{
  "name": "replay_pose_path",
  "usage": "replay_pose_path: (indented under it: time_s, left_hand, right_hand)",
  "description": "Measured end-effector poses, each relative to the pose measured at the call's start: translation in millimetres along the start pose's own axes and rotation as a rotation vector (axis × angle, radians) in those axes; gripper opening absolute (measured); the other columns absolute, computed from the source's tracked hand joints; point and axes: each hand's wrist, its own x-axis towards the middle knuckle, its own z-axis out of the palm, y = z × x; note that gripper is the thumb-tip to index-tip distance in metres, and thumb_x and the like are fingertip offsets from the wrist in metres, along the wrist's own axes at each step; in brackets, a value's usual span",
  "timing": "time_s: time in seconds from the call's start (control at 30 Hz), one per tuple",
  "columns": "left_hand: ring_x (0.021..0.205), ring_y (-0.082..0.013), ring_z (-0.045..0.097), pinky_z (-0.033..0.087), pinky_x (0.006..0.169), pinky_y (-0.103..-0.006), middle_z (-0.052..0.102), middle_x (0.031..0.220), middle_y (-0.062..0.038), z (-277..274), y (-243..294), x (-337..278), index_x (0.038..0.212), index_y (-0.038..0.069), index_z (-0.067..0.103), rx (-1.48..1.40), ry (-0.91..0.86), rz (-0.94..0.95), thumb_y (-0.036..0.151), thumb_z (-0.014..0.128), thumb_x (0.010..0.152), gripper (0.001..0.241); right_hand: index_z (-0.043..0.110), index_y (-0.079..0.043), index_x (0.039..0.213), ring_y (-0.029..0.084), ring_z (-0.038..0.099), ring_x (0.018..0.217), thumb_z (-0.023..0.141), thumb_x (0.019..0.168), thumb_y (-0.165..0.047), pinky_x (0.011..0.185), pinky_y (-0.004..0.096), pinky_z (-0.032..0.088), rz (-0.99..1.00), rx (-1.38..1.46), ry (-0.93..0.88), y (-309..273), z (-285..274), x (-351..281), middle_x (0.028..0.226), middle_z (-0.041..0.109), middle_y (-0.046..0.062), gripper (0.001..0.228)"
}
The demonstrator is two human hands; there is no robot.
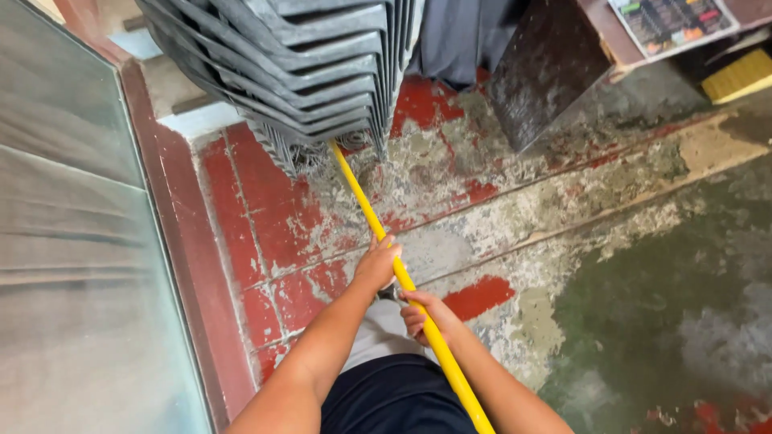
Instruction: Mopping a floor in a restaurant bar area using a string mop.
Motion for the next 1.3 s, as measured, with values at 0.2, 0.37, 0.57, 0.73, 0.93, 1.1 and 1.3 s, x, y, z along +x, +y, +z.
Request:
replay_pose_path:
  time_s: [0.2,0.37,0.57,0.73,0.93,1.1,1.3]
  left_hand:
    - [0.146,-0.0523,0.033,0.045,0.107,-0.0552,0.046,0.155,-0.014,45.6,20.3,-58.9,0.106,0.013,0.061,-0.217,0.160,0.065,0.032,0.076,0.086,0.031]
    - [0.141,-0.0589,0.032,0.042,0.111,-0.0577,0.044,0.154,-0.021,87.6,50.2,-106.2,0.097,0.009,0.061,-0.220,0.206,0.176,0.035,0.083,0.082,0.037]
    - [0.139,-0.0621,0.034,0.043,0.108,-0.0589,0.047,0.149,-0.020,141.1,91.0,-212.1,0.103,0.009,0.059,-0.214,0.093,0.231,0.038,0.079,0.083,0.039]
    - [0.136,-0.0613,0.037,0.032,0.121,-0.0629,0.051,0.145,-0.017,140.8,127.4,-269.5,0.104,0.009,0.059,-0.208,-0.024,0.329,0.036,0.079,0.087,0.037]
    - [0.148,-0.0609,0.022,0.046,0.103,-0.0586,0.044,0.154,-0.015,140.4,128.4,-293.1,0.100,0.010,0.055,-0.264,-0.045,0.251,0.033,0.077,0.086,0.035]
    - [0.147,-0.0614,0.020,0.045,0.104,-0.0592,0.044,0.154,-0.015,148.9,97.7,-257.1,0.098,0.011,0.056,-0.240,-0.076,0.241,0.029,0.078,0.087,0.030]
    - [0.140,-0.0552,0.036,0.034,0.118,-0.0642,0.055,0.140,-0.014,146.5,54.6,-182.0,0.097,0.012,0.060,-0.182,-0.045,0.366,0.024,0.080,0.085,0.026]
  right_hand:
    - [0.057,-0.014,0.103,0.004,0.037,0.041,0.062,0.100,-0.017,0.038,0.019,0.031,-0.048,0.038,-0.098,49.6,-48.2,-25.1,0.054,0.040,-0.008,0.007]
    - [0.059,-0.009,0.107,0.003,0.036,0.040,0.060,0.097,-0.016,0.037,0.019,0.031,-0.156,0.030,-0.147,102.6,-102.2,-56.0,0.054,0.041,-0.007,0.011]
    - [0.057,-0.008,0.106,0.006,0.036,0.040,0.059,0.097,-0.015,0.038,0.021,0.030,-0.206,0.070,-0.103,206.2,-181.4,-106.5,0.058,0.043,-0.004,0.011]
    - [0.058,-0.008,0.108,0.009,0.040,0.043,0.061,0.095,-0.019,0.041,0.025,0.034,-0.278,-0.015,0.013,255.2,-201.7,-140.7,0.060,0.045,0.000,0.018]
    - [0.059,-0.007,0.116,0.013,0.051,0.051,0.062,0.093,-0.025,0.048,0.026,0.043,-0.357,-0.344,0.323,284.5,-168.8,-180.2,0.074,0.059,0.006,0.029]
    - [0.058,-0.006,0.115,0.010,0.043,0.045,0.066,0.092,-0.020,0.042,0.027,0.038,-0.393,-0.478,0.240,264.0,-170.0,-142.4,0.071,0.052,0.003,0.028]
    - [0.060,-0.008,0.111,0.010,0.042,0.043,0.065,0.092,-0.018,0.039,0.028,0.038,-0.407,-0.483,0.278,212.1,-125.7,-108.8,0.069,0.050,0.002,0.023]
